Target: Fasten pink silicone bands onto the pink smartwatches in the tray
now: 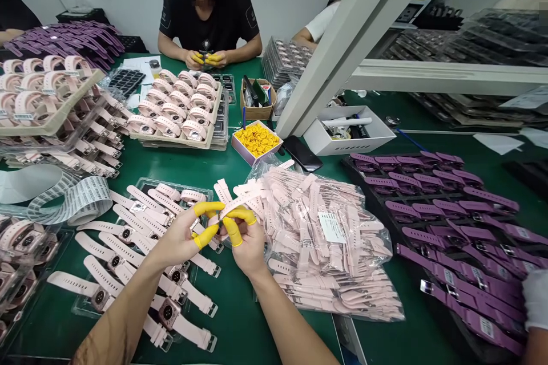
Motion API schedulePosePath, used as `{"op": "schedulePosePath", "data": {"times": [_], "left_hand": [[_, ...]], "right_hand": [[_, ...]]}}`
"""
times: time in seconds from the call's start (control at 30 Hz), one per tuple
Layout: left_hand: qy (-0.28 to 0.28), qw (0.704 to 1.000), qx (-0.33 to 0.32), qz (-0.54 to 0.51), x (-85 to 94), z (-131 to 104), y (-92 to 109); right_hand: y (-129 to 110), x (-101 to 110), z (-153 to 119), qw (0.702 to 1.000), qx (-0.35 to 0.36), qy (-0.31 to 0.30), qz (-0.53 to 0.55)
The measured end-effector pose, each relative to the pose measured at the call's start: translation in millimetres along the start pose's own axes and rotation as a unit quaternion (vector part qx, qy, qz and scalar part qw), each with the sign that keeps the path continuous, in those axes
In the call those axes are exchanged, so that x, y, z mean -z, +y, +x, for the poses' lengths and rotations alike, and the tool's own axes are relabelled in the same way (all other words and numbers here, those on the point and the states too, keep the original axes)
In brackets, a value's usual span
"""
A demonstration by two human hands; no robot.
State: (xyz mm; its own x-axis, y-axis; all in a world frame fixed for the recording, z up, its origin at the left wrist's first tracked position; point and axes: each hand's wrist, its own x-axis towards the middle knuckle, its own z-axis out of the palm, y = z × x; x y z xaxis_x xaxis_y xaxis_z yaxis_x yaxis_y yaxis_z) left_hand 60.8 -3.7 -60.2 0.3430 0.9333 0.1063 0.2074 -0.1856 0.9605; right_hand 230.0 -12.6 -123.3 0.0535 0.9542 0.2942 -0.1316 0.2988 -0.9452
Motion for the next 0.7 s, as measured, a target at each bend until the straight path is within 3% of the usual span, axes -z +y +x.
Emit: {"op": "schedulePosePath", "data": {"times": [0.1, 0.2, 0.37, 0.5, 0.57, 0.7], "left_hand": [[0.055, 0.995, 0.037, -0.074, -3.0, -1, 2], [0.041, 0.985, 0.025, -0.164, 0.2, -1, -1], [0.028, 0.958, 0.048, -0.283, 0.8, 0, -7], [0.072, 0.936, 0.052, -0.339, 1.4, 2, -7], [0.074, 0.936, 0.040, -0.341, 4.9, 2, -7], [0.013, 0.976, 0.014, -0.215, 11.5, 1, -7]], "right_hand": [[-2, -1, 1, 0.999, 0.010, 0.012, 0.031], [-1, 1, 3, 0.999, 0.004, 0.017, 0.030], [6, 4, 4, 0.995, -0.029, -0.091, 0.010], [10, 1, 2, 0.994, -0.040, -0.097, 0.019], [10, 0, 2, 0.996, -0.031, -0.085, 0.015], [0, 3, 5, 0.994, -0.002, -0.106, -0.021]]}}
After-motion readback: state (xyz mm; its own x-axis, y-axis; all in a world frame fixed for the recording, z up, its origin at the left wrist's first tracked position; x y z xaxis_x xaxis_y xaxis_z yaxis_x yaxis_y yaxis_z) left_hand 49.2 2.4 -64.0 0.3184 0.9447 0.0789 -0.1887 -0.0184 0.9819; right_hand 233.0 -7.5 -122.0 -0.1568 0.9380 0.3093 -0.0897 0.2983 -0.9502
